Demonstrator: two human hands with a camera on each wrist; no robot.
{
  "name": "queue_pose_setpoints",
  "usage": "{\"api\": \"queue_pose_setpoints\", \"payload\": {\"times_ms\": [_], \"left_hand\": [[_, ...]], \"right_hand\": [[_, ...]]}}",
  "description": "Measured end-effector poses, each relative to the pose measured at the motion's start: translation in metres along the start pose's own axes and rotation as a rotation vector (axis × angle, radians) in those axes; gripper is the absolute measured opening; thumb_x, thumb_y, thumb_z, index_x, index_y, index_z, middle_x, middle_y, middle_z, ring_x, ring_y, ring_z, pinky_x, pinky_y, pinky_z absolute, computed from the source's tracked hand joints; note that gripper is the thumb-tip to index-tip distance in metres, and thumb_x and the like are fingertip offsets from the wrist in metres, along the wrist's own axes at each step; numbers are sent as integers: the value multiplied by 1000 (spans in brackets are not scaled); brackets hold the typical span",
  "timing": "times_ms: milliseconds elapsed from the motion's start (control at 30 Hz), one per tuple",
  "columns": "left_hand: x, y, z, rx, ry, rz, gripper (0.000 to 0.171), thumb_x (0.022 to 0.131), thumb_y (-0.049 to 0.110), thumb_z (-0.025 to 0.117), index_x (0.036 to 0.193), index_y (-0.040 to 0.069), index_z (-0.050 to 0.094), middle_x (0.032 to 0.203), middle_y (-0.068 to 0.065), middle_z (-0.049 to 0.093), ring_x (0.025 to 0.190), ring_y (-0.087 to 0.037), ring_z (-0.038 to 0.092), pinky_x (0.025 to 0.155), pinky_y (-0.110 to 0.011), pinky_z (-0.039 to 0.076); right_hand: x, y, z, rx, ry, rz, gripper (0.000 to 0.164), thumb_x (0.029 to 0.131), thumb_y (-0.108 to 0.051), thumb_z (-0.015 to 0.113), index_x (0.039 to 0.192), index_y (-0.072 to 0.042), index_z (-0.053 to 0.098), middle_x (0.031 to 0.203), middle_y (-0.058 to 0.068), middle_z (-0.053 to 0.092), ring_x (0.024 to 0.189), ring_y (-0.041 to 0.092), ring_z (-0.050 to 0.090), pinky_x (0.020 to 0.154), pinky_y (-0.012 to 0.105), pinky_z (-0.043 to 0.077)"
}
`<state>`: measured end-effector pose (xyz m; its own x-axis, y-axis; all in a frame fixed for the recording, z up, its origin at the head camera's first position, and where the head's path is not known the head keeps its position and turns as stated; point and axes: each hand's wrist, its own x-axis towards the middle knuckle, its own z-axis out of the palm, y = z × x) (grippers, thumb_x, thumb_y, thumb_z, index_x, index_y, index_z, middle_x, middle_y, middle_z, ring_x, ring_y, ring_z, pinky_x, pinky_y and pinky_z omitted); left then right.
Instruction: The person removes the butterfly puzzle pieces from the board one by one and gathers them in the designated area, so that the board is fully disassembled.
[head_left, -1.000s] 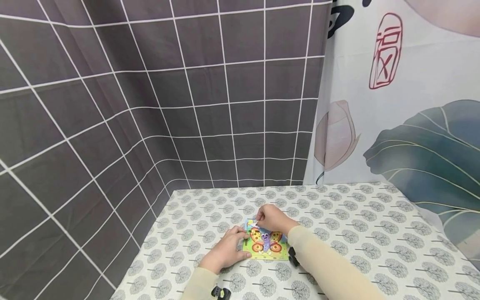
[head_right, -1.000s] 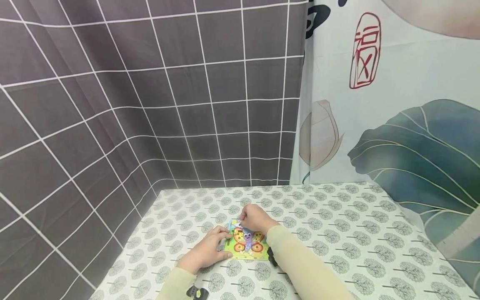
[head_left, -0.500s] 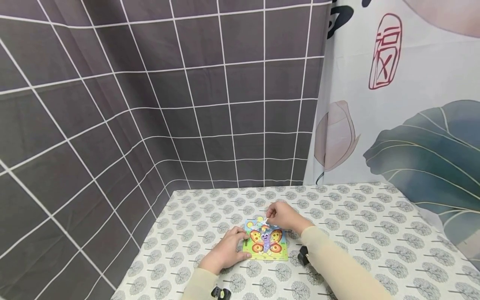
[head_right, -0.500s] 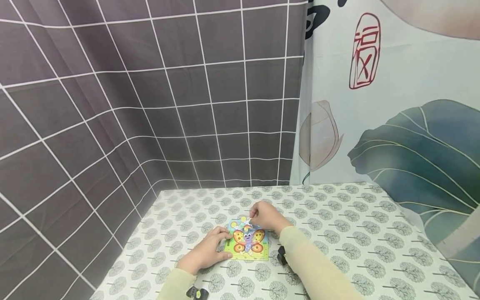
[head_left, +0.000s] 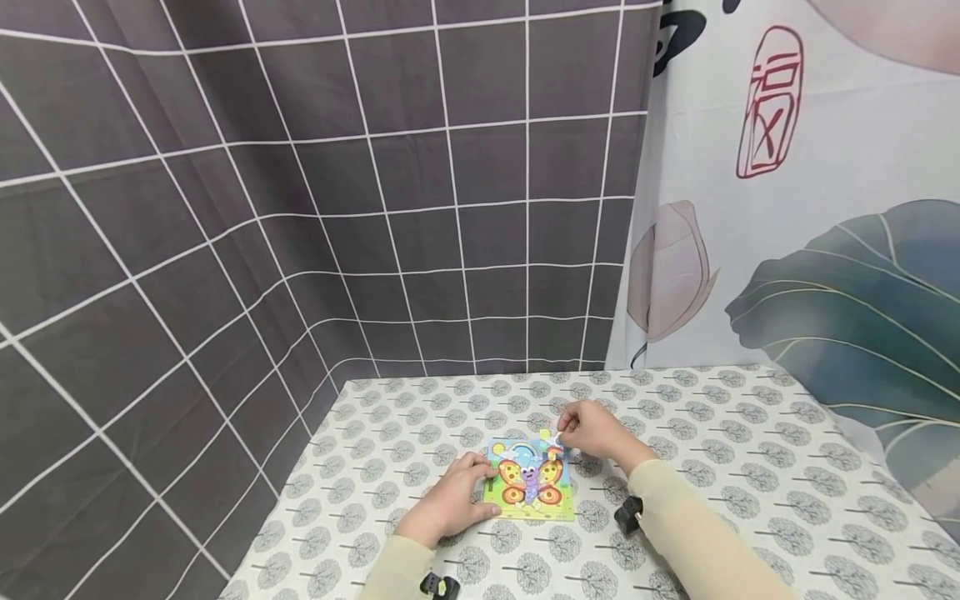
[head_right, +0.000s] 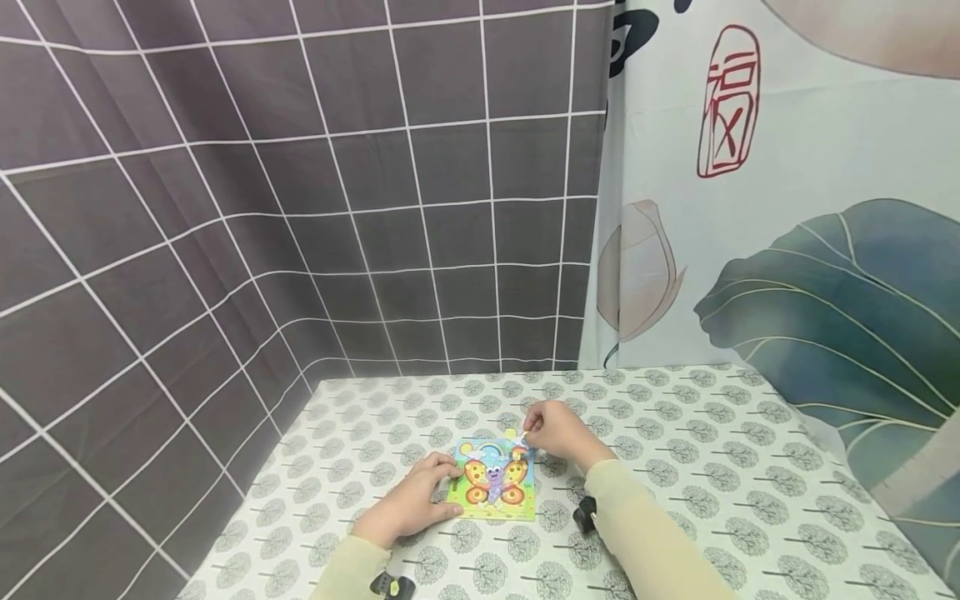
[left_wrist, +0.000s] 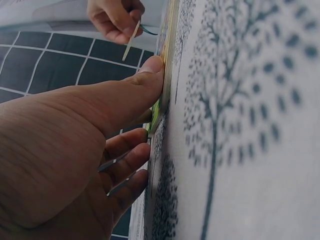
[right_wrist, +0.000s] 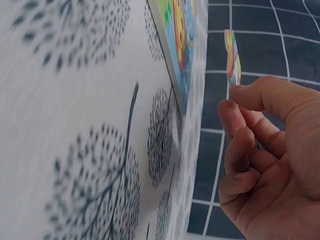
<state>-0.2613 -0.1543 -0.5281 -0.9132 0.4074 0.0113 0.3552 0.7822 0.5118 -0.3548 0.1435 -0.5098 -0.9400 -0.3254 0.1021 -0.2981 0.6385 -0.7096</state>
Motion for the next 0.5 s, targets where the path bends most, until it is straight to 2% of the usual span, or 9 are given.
{"api": "queue_pose_setpoints", "payload": {"times_ms": [333,500], "left_hand": [[2,-1,0,12,-12,-6,61,85,39,85,139,17,66,141,5,52,136,-23,48,119,-48,42],[1,-1,0,-3,-14,-7,61,85,39,85,139,17,66,141,5,52,136,-23,47,119,-49,41]], "right_hand": [[-15,26,-14,-5,57,68,12,84,-8,82,84,-13,71,80,-1,63,73,16,59,66,28,54],[-24,36,-19,22,67,100,12,82,-6,82,84,-10,71,80,1,63,73,18,59,66,28,55]]}}
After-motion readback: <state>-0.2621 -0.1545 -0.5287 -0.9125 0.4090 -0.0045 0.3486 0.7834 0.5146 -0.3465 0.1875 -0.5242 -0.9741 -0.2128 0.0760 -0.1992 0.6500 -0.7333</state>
